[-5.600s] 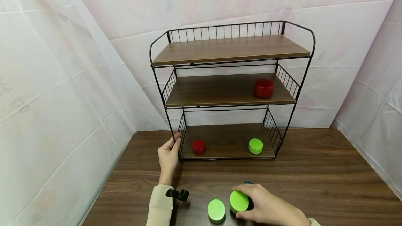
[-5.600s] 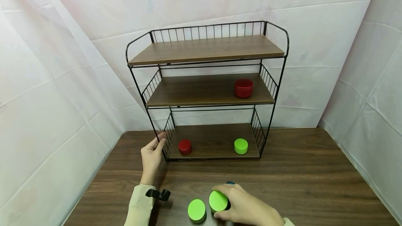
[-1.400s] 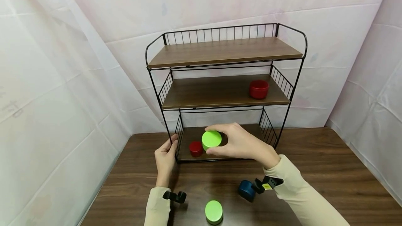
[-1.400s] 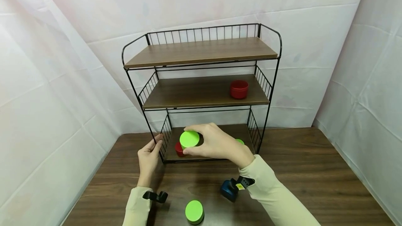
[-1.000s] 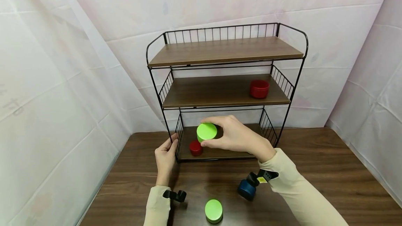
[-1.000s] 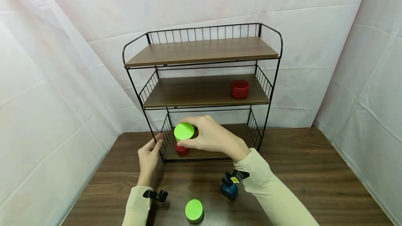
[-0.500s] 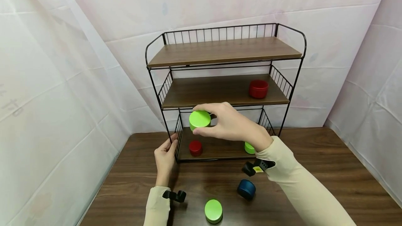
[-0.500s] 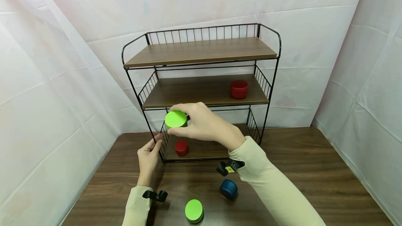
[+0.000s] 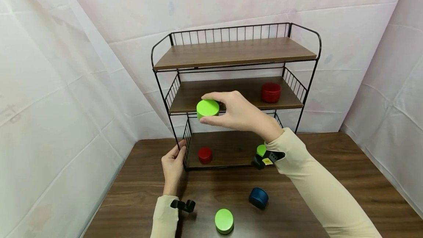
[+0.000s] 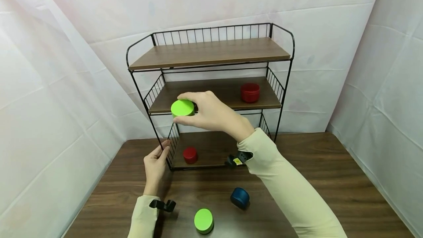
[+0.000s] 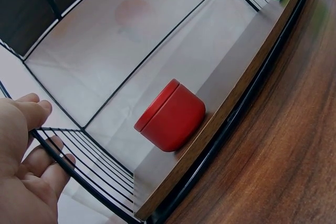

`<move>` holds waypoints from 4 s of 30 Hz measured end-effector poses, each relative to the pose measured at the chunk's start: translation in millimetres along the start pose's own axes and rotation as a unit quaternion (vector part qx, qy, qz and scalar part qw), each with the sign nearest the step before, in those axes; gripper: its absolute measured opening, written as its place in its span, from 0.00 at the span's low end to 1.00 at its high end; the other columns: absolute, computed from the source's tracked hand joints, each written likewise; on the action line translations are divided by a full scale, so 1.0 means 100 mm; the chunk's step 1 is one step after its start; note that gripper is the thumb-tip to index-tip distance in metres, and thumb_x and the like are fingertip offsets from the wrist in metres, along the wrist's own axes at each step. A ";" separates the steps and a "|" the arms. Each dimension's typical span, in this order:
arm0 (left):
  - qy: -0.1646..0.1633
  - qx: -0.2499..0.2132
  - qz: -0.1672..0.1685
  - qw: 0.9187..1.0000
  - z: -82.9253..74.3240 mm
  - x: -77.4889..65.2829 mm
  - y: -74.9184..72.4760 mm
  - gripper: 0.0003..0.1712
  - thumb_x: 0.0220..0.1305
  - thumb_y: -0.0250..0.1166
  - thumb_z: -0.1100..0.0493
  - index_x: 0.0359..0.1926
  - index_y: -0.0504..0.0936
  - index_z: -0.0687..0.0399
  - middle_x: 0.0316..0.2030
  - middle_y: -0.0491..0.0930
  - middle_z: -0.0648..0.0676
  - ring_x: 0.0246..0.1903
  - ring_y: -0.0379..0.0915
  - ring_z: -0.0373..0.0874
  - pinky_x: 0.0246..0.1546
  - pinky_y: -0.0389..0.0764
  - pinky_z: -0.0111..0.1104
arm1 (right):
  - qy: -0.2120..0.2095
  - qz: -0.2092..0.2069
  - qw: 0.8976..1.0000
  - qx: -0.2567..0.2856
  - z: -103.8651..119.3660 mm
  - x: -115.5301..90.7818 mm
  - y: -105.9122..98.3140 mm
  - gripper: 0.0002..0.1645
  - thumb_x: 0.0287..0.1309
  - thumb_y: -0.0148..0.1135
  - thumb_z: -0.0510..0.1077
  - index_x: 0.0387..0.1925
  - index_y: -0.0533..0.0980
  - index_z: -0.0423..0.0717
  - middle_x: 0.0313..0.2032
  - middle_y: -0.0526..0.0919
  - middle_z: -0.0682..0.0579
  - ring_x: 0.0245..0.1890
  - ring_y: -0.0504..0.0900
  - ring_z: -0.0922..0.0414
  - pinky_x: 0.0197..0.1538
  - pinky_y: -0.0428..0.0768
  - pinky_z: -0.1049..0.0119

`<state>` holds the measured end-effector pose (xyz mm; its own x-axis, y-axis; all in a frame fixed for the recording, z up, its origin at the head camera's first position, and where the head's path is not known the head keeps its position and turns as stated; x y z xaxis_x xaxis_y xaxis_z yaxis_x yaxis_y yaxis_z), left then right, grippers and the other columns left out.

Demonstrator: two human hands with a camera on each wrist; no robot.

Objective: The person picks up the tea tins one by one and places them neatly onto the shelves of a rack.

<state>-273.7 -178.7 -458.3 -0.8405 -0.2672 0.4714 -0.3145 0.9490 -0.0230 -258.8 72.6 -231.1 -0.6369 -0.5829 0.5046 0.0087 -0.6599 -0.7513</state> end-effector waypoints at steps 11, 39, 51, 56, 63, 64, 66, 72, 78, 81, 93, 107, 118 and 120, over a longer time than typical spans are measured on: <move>0.017 0.005 -0.017 1.000 0.04 0.01 0.03 0.13 0.68 0.65 0.73 0.52 0.86 0.72 0.50 0.86 0.69 0.50 0.86 0.43 0.44 0.80 0.15 | 0.033 -0.002 0.999 0.011 -0.07 0.21 -0.01 0.32 0.60 0.74 0.55 0.62 0.79 0.46 0.42 0.85 0.54 0.36 0.78 0.59 0.39 0.79 0.65; -0.008 0.002 -0.006 1.000 0.32 0.06 -0.01 0.13 0.70 0.66 0.67 0.53 0.88 0.63 0.52 0.87 0.63 0.54 0.84 0.50 0.46 0.81 0.18 | 0.119 0.003 0.992 0.037 -0.37 0.48 0.01 0.37 0.62 0.71 0.60 0.67 0.77 0.45 0.48 0.86 0.52 0.42 0.78 0.56 0.48 0.77 0.60; -0.004 -0.004 -0.011 1.000 0.33 0.03 -0.02 0.13 0.70 0.68 0.64 0.52 0.89 0.59 0.52 0.87 0.61 0.49 0.84 0.31 0.46 0.82 0.19 | 0.129 0.014 0.990 0.062 -0.37 0.59 0.11 0.39 0.63 0.70 0.60 0.69 0.74 0.46 0.44 0.85 0.52 0.38 0.77 0.56 0.45 0.76 0.62; -0.007 0.008 -0.014 1.000 0.31 0.04 0.00 0.13 0.70 0.67 0.67 0.53 0.89 0.62 0.51 0.87 0.62 0.52 0.85 0.43 0.46 0.80 0.17 | 0.132 0.009 0.989 0.069 -0.38 0.61 0.15 0.40 0.63 0.71 0.60 0.70 0.74 0.45 0.43 0.85 0.53 0.37 0.77 0.57 0.43 0.76 0.63; -0.013 0.008 -0.021 1.000 0.30 0.05 -0.01 0.13 0.69 0.66 0.69 0.53 0.88 0.66 0.52 0.86 0.64 0.51 0.85 0.39 0.46 0.80 0.17 | 0.141 0.012 0.987 0.073 -0.40 0.64 0.20 0.41 0.62 0.71 0.61 0.71 0.73 0.46 0.39 0.85 0.52 0.32 0.76 0.57 0.38 0.75 0.64; -0.016 0.006 -0.019 1.000 0.30 0.05 -0.01 0.13 0.69 0.66 0.68 0.53 0.88 0.65 0.52 0.87 0.63 0.50 0.85 0.35 0.46 0.80 0.17 | 0.143 0.011 0.987 0.074 -0.41 0.64 0.20 0.41 0.62 0.71 0.61 0.71 0.73 0.46 0.38 0.85 0.52 0.32 0.75 0.57 0.38 0.75 0.64; -0.019 -0.003 -0.015 1.000 0.30 0.05 -0.01 0.13 0.69 0.67 0.67 0.52 0.89 0.62 0.52 0.87 0.62 0.50 0.84 0.32 0.47 0.81 0.18 | 0.147 0.011 0.986 0.075 -0.42 0.64 0.22 0.42 0.62 0.71 0.61 0.71 0.73 0.46 0.38 0.85 0.52 0.32 0.75 0.57 0.37 0.75 0.64; -0.019 -0.020 -0.011 1.000 0.32 0.04 -0.02 0.12 0.69 0.68 0.64 0.51 0.90 0.59 0.51 0.88 0.60 0.51 0.85 0.38 0.48 0.82 0.21 | 0.140 0.015 0.987 0.079 -0.42 0.66 0.27 0.42 0.63 0.71 0.60 0.71 0.72 0.44 0.39 0.86 0.52 0.33 0.77 0.57 0.39 0.76 0.65; -0.002 -0.015 -0.009 1.000 0.32 0.04 -0.02 0.12 0.70 0.68 0.65 0.51 0.89 0.60 0.50 0.88 0.62 0.51 0.86 0.40 0.47 0.82 0.20 | 0.138 0.016 0.987 0.076 -0.39 0.67 0.29 0.42 0.62 0.71 0.60 0.70 0.73 0.43 0.39 0.85 0.52 0.34 0.77 0.57 0.41 0.77 0.64; 0.000 -0.017 -0.009 1.000 0.32 0.04 -0.01 0.12 0.69 0.68 0.65 0.51 0.90 0.60 0.50 0.88 0.62 0.50 0.86 0.39 0.47 0.82 0.20 | 0.136 0.018 0.988 0.069 -0.39 0.67 0.29 0.41 0.62 0.71 0.60 0.70 0.73 0.44 0.41 0.85 0.52 0.36 0.77 0.57 0.43 0.77 0.64; -0.004 0.000 -0.008 1.000 0.27 0.03 -0.02 0.12 0.69 0.68 0.65 0.52 0.89 0.60 0.50 0.88 0.59 0.51 0.85 0.39 0.47 0.81 0.18 | 0.132 0.023 0.988 0.071 -0.35 0.66 0.29 0.39 0.65 0.69 0.59 0.70 0.73 0.44 0.47 0.85 0.51 0.39 0.79 0.56 0.45 0.78 0.63; -0.009 -0.015 -0.007 1.000 0.32 0.04 -0.01 0.13 0.69 0.68 0.65 0.53 0.89 0.59 0.52 0.87 0.61 0.51 0.85 0.38 0.47 0.82 0.20 | 0.118 -0.004 0.990 0.080 -0.33 0.51 0.24 0.36 0.65 0.70 0.56 0.70 0.74 0.48 0.60 0.82 0.50 0.59 0.83 0.55 0.60 0.82 0.60; -0.024 -0.016 -0.008 1.000 0.31 0.04 -0.01 0.12 0.69 0.68 0.65 0.52 0.90 0.58 0.51 0.88 0.58 0.50 0.84 0.32 0.48 0.82 0.20 | 0.077 -0.058 0.992 0.076 -0.26 0.24 0.17 0.37 0.65 0.71 0.53 0.71 0.71 0.47 0.70 0.74 0.51 0.69 0.74 0.52 0.66 0.78 0.62; -0.025 -0.016 -0.008 1.000 0.31 0.04 -0.01 0.13 0.69 0.68 0.65 0.52 0.89 0.59 0.51 0.88 0.58 0.51 0.85 0.37 0.48 0.82 0.21 | 0.062 -0.070 0.994 0.060 -0.24 0.18 0.16 0.38 0.65 0.71 0.52 0.71 0.71 0.45 0.70 0.74 0.49 0.69 0.74 0.52 0.66 0.78 0.60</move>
<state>-290.5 -185.5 -484.1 -0.8572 -0.2894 0.4259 -0.3142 0.9493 0.0126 -288.6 63.1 -244.4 -0.7281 -0.4231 0.5393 0.0004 -0.7871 -0.6168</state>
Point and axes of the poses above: each hand's wrist, its own x-axis towards the middle knuckle, its own y-axis out of the palm, z = x × y, the point moved 1 cm from there along x, towards the middle knuckle
